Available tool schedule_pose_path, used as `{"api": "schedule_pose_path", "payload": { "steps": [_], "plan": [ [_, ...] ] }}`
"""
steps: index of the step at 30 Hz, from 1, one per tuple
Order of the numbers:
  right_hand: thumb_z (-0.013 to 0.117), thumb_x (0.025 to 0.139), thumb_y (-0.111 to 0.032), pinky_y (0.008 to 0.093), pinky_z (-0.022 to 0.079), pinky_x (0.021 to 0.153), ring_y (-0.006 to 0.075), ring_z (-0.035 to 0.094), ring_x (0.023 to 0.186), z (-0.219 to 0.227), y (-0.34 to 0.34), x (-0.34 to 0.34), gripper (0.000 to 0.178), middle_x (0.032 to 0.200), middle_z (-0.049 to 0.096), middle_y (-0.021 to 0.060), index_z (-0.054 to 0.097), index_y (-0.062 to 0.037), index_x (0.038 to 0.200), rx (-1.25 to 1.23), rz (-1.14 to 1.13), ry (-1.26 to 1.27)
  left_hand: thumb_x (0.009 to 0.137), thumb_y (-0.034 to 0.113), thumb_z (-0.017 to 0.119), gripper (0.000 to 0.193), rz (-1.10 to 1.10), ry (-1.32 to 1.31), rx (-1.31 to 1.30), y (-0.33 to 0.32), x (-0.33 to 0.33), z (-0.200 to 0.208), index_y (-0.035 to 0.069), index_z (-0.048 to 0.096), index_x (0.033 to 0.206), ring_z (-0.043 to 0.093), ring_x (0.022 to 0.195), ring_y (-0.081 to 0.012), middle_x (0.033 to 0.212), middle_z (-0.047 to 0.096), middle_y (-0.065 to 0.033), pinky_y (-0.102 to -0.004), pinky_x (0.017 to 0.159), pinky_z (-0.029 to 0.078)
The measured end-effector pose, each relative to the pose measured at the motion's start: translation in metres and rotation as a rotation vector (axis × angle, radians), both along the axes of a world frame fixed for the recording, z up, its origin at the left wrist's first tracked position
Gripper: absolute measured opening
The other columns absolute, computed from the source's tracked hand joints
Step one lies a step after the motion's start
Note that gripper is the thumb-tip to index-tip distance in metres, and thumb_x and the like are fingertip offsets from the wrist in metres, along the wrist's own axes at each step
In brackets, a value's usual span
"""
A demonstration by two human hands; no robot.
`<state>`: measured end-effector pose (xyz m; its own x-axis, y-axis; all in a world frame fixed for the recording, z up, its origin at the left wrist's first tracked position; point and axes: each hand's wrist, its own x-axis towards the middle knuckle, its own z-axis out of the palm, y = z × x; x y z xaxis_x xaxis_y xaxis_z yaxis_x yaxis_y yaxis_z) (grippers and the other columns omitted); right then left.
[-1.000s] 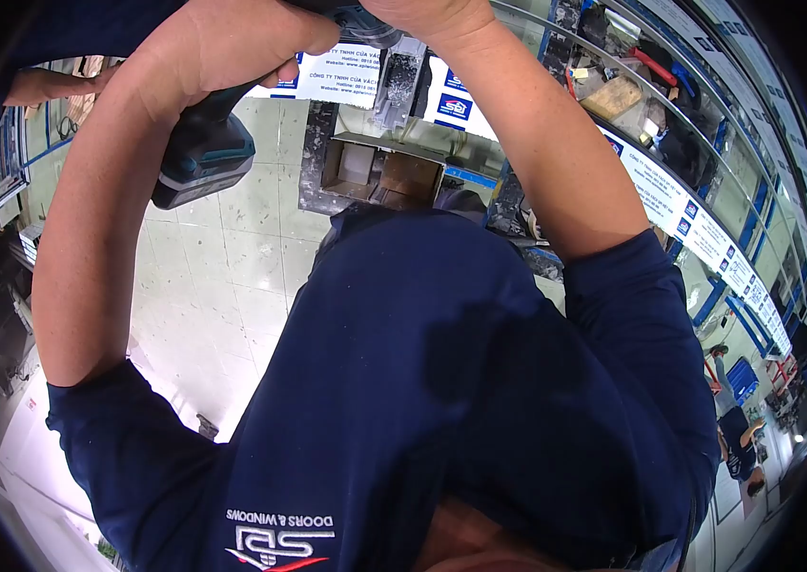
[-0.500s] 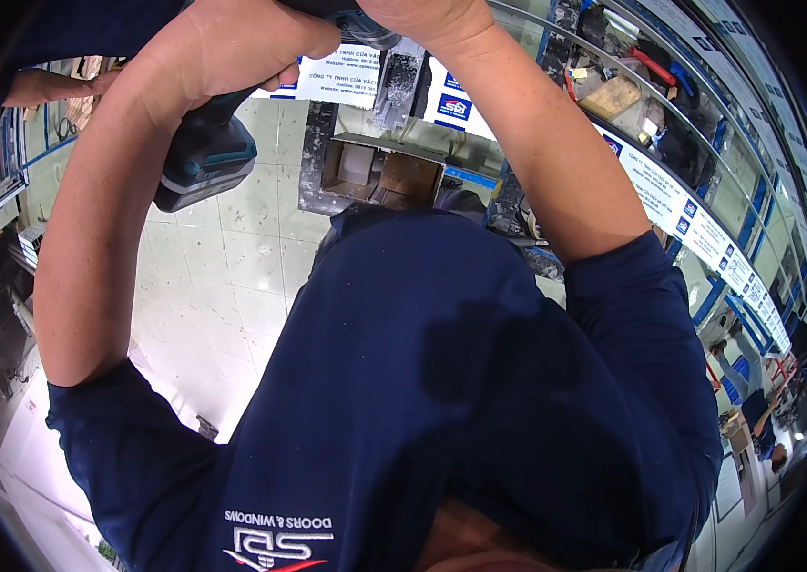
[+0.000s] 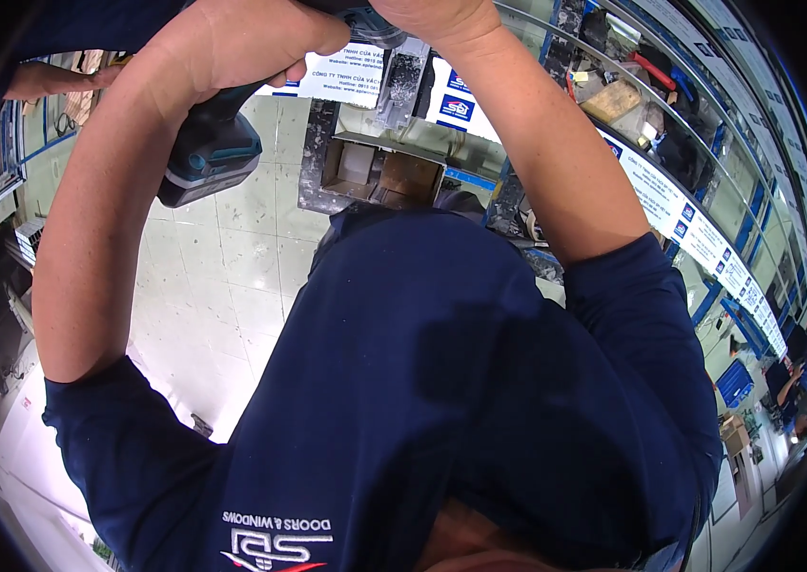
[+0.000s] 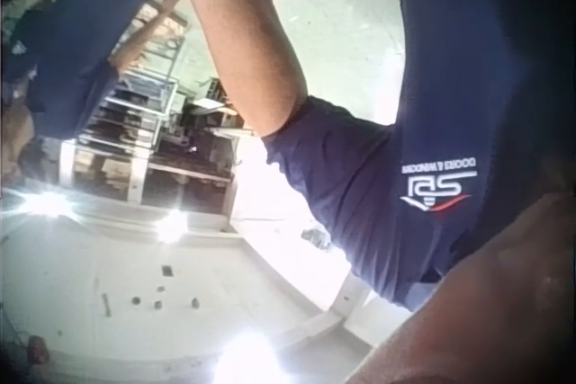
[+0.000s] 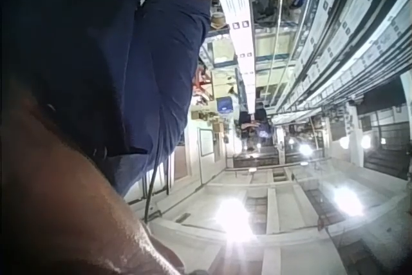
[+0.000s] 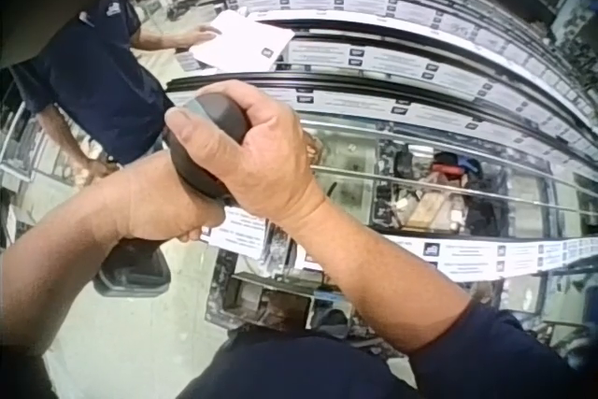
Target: The person assembles metal profiles into window or door frames by drilling holes with a cordless drill, then securing the parts together with rivets using a pneumatic rivet gun.
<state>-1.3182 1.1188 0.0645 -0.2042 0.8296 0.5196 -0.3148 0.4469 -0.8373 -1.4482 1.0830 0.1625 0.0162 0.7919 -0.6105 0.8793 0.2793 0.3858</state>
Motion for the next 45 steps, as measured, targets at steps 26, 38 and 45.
{"api": "schedule_pose_path", "payload": {
  "steps": [26,38,45],
  "plan": [
    [0.081,0.092,-0.053,0.0313,0.057,0.074,0.0152,0.068,0.079,0.0010,0.0012,0.0006,0.055,0.087,0.075,0.0072,0.076,0.0001,0.106,0.003,-0.022,-0.043,0.080,0.003,0.071,0.003,0.016,-0.111,-0.010,0.0004,-0.0083,-0.0077,0.002,0.069,0.082,0.063,0.059,-0.0151,0.068,0.065,-0.0040,-0.0300,0.052,0.049],
    [0.081,0.091,-0.051,0.0316,0.057,0.074,0.0154,0.069,0.080,0.0018,0.0018,-0.0005,0.053,0.087,0.075,0.0071,0.077,0.0003,0.105,0.006,-0.018,-0.037,0.080,0.002,0.071,0.005,0.027,-0.145,-0.003,-0.0005,-0.0069,-0.0073,0.001,0.068,0.085,0.063,0.059,-0.0155,0.069,0.065,-0.0040,-0.0303,0.052,0.048],
    [0.081,0.092,-0.051,0.0317,0.057,0.075,0.0154,0.068,0.079,0.0011,0.0026,-0.0021,0.053,0.086,0.075,0.0069,0.077,0.0007,0.104,0.007,-0.018,-0.030,0.080,0.001,0.071,0.005,0.033,-0.107,-0.007,-0.0009,-0.0033,-0.0052,0.001,0.068,0.084,0.064,0.060,-0.0158,0.069,0.065,-0.0044,-0.0305,0.053,0.049]
  ]
}}
